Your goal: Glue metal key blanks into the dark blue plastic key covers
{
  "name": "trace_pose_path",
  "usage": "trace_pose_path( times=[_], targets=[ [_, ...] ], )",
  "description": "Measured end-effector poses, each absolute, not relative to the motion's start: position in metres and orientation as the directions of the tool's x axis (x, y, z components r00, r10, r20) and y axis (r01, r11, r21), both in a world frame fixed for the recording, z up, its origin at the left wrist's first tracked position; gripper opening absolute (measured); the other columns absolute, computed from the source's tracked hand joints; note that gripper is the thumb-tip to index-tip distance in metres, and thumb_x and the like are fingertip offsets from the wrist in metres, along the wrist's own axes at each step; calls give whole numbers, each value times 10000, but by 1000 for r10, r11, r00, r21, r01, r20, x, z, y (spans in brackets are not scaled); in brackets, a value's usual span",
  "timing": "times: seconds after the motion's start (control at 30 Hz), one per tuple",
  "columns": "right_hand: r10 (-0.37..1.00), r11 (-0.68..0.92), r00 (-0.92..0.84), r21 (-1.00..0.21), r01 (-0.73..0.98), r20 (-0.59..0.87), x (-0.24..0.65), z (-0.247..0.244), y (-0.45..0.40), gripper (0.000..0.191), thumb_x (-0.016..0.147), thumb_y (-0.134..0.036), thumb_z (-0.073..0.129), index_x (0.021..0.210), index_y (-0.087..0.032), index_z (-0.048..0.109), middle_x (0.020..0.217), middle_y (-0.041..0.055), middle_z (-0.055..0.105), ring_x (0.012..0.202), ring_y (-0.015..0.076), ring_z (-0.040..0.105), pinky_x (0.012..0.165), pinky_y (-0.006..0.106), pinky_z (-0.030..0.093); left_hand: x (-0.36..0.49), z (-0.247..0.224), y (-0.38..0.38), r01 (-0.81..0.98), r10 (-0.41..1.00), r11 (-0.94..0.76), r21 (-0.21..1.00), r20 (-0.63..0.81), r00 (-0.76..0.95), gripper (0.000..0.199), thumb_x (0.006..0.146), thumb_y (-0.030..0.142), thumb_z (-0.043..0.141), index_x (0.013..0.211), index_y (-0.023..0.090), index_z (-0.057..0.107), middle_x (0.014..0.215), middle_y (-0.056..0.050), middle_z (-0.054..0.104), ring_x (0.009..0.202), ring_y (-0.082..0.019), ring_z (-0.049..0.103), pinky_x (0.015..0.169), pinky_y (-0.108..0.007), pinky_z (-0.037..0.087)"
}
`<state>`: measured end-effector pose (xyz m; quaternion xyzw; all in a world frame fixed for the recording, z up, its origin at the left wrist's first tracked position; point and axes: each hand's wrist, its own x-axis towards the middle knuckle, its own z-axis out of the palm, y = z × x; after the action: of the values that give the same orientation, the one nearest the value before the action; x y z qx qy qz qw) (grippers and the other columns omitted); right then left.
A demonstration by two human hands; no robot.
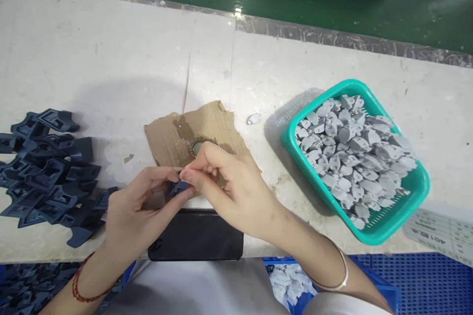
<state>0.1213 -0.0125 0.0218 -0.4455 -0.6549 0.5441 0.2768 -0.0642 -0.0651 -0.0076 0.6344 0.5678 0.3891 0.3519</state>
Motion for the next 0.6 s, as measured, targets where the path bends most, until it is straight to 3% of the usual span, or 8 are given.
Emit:
trace_pose_path(
  times=[0.2,0.37,0.5,0.6],
  targets=[
    [901,-37,-419,-982,187,-114,116,20,-18,119,1002,-216,640,886,-197,656,752,-34,653,643,81,591,553,202,453,-62,-5,-65,428,999,-53,902,50,18,211,863,179,790,931,254,605,731,102,633,570,-32,562,563,-99,465],
    [908,-224,-381,-970,-96,-172,115,20,-16,177,966,-205,685,801,-196,620,641,-67,601,553,57,535,518,184,431,-66,-3,-62,278,992,-36,960,1,124,245,953,228,682,1167,268,571,979,29,716,864,-99,698,784,-166,558],
    [904,-261,-387,-951,-166,-181,114,19,-16,181,967,-191,689,800,-186,618,649,-64,613,563,46,542,552,176,454,-70,2,-57,364,956,-85,928,-27,292,62,1017,228,558,1044,207,610,771,49,621,640,-77,569,588,-165,454],
    [908,-255,-376,-955,-150,-183,113,18,-19,203,961,-225,709,796,-187,597,640,-64,611,561,50,540,545,179,445,-70,3,-55,374,955,-91,923,-25,294,105,1030,222,516,959,192,586,728,52,554,615,-82,523,554,-185,412]
  ],
)
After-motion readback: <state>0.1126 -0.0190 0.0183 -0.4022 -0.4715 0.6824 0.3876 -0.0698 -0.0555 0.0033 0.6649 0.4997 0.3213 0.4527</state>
